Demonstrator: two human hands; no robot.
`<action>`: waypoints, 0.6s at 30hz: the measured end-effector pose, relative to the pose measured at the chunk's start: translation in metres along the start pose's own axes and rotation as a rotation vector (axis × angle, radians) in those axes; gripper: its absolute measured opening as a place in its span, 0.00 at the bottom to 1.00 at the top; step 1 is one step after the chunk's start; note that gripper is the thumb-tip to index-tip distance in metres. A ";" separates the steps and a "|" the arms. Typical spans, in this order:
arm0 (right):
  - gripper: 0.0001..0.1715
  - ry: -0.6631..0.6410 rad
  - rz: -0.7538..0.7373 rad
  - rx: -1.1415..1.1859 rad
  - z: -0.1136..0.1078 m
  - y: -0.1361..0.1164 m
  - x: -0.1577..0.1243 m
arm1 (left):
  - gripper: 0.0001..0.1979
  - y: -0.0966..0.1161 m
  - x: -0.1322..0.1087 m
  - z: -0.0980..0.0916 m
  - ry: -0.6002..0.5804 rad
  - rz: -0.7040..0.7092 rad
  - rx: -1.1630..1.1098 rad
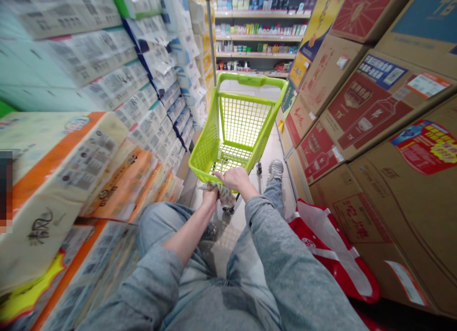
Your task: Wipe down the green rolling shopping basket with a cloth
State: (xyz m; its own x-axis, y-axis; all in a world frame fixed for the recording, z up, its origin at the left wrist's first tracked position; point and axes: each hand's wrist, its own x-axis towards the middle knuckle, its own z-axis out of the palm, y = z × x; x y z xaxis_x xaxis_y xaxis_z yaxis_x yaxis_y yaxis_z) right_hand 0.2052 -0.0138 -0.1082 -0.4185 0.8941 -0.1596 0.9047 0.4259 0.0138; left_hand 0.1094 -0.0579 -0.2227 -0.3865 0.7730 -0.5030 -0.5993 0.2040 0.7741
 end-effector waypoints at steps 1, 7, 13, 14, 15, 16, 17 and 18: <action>0.55 0.002 -0.002 -0.002 0.000 0.000 0.000 | 0.11 0.000 -0.002 -0.001 0.000 -0.014 0.004; 0.55 -0.006 0.007 0.012 -0.001 0.000 -0.001 | 0.13 -0.004 -0.014 0.002 0.002 -0.134 -0.013; 0.55 -0.005 0.011 0.023 -0.004 0.000 -0.001 | 0.14 -0.014 -0.017 0.010 -0.033 -0.214 -0.073; 0.55 -0.009 0.011 0.022 -0.004 0.000 -0.001 | 0.14 -0.016 -0.016 0.011 -0.040 -0.217 -0.089; 0.55 -0.013 0.012 0.021 -0.004 0.000 0.000 | 0.14 -0.018 -0.015 0.013 -0.045 -0.217 -0.105; 0.55 -0.016 0.014 0.019 -0.004 0.001 0.000 | 0.14 -0.020 -0.014 0.015 -0.051 -0.213 -0.119; 0.55 -0.017 0.015 0.018 -0.004 0.001 0.001 | 0.13 -0.022 -0.013 0.016 -0.061 -0.202 -0.131; 0.55 -0.017 0.015 0.017 -0.003 0.002 0.001 | 0.13 -0.024 -0.012 0.016 -0.072 -0.191 -0.140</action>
State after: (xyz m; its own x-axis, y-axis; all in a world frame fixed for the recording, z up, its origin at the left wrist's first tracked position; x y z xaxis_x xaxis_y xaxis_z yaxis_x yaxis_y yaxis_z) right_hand 0.2059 -0.0115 -0.1051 -0.4034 0.8978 -0.1764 0.9122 0.4098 -0.0001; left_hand 0.1399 -0.0624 -0.2286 -0.2087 0.7705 -0.6023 -0.7502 0.2690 0.6040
